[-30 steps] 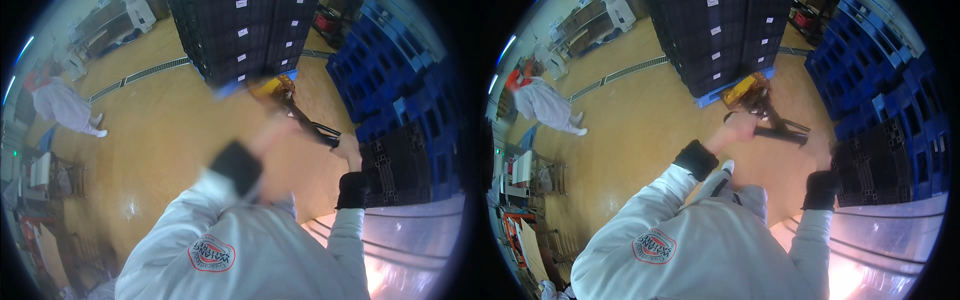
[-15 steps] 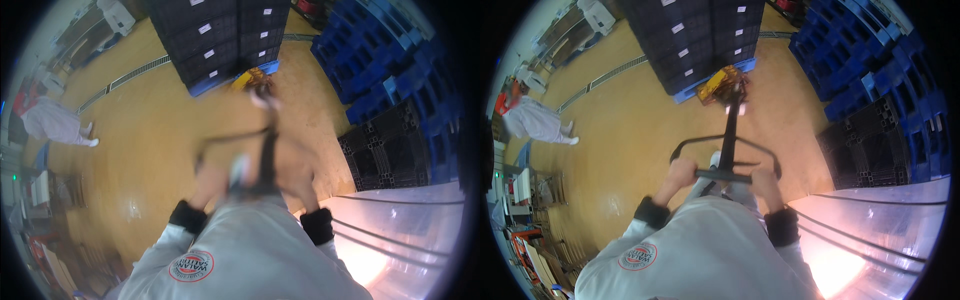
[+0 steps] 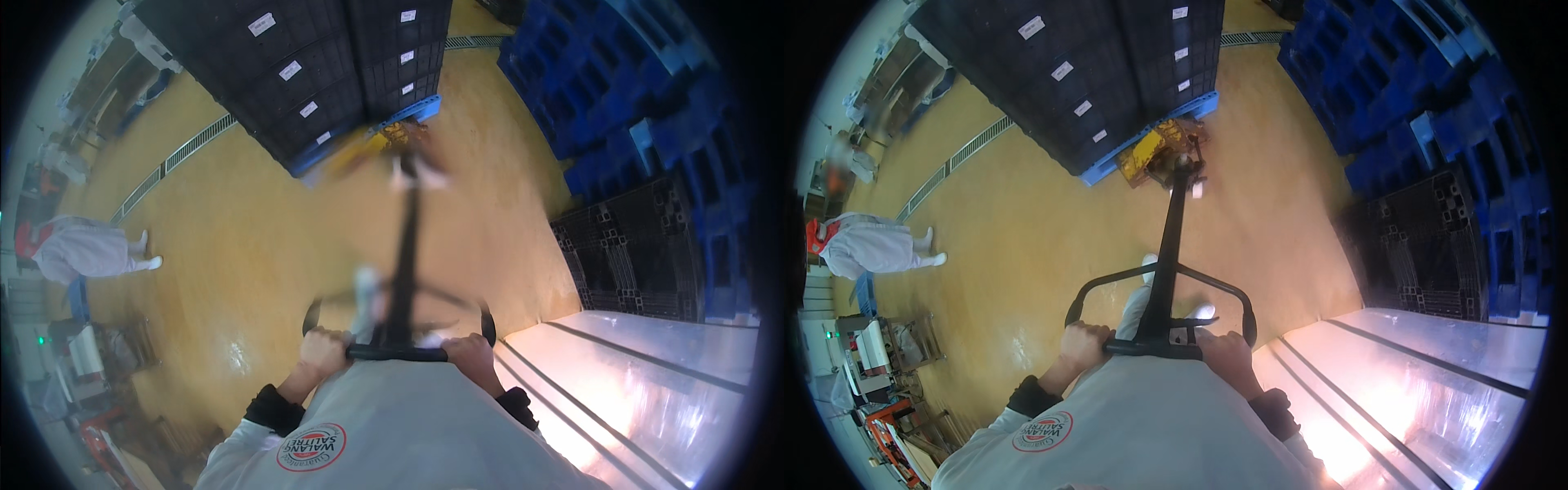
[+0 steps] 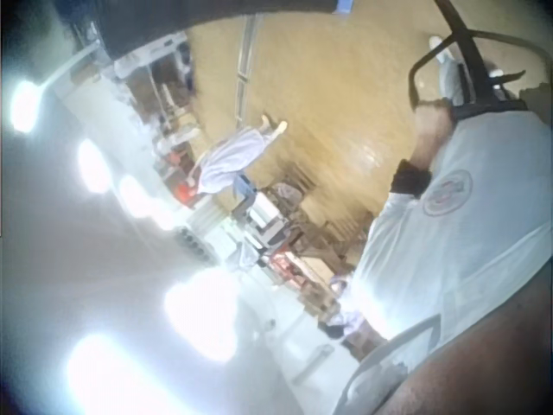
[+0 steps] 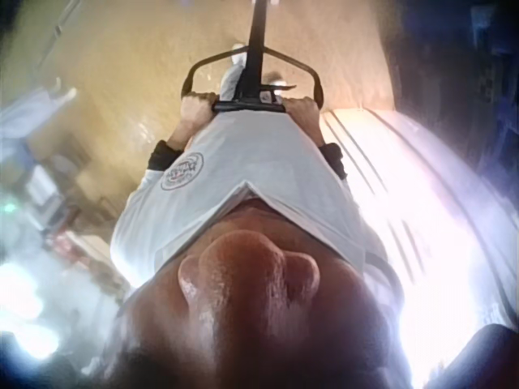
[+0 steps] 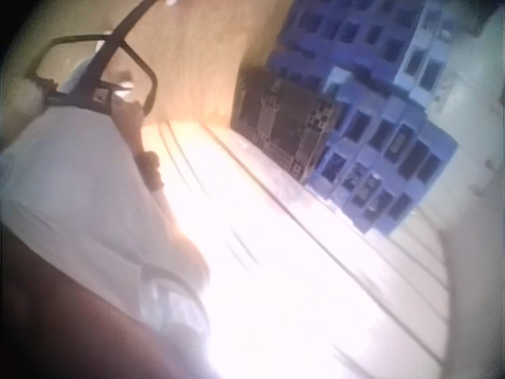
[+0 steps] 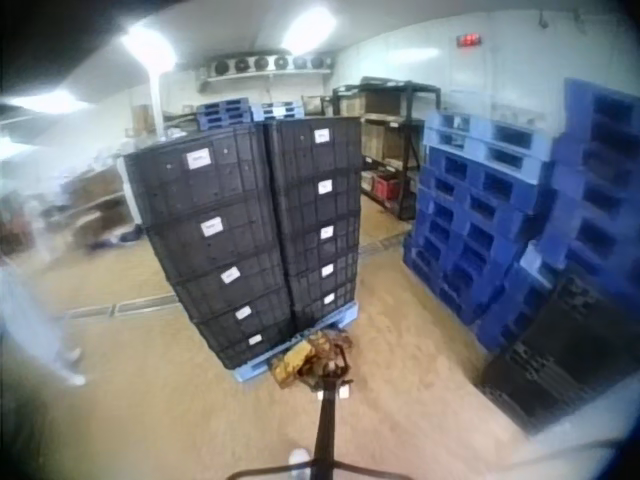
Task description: The person operates a manual pallet jack to lift and transport a stack of black crates across a warehouse floor. They maneuver the jack to position the load, then pull and push the stack to a new location near other storage items.
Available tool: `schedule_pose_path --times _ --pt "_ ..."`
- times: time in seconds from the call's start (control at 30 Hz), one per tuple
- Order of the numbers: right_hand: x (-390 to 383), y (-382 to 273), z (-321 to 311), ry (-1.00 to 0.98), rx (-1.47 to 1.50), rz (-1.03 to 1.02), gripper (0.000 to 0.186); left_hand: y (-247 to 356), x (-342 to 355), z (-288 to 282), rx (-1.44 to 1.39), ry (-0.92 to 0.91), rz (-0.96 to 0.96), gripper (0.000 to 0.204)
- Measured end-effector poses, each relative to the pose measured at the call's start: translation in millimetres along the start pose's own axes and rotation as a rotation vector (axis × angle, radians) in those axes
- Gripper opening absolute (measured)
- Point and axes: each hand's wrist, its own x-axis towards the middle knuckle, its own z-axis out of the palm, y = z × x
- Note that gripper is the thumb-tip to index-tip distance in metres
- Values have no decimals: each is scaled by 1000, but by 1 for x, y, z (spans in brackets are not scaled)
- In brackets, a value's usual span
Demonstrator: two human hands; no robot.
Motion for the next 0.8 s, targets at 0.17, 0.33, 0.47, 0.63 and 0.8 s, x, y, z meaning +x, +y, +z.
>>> schedule_pose_path --times 0.17,0.33,0.47,0.63,0.8 --pt "-15 7 8 -226 -68 168 19 25 -34 57 58 69 -55 20" --pt "-58 -78 2 5 -25 132 40 38 -72 82 36 248 -37 15" --pt "-79 -95 26 56 -279 291 41 22 -105 81 33 501 7 13" --pt "-152 -111 88 21 -209 381 41 39 -159 151 -8 433 -14 12" --pt "-130 -169 140 -34 -175 231 40 -24 -225 184 131 433 -125 13"
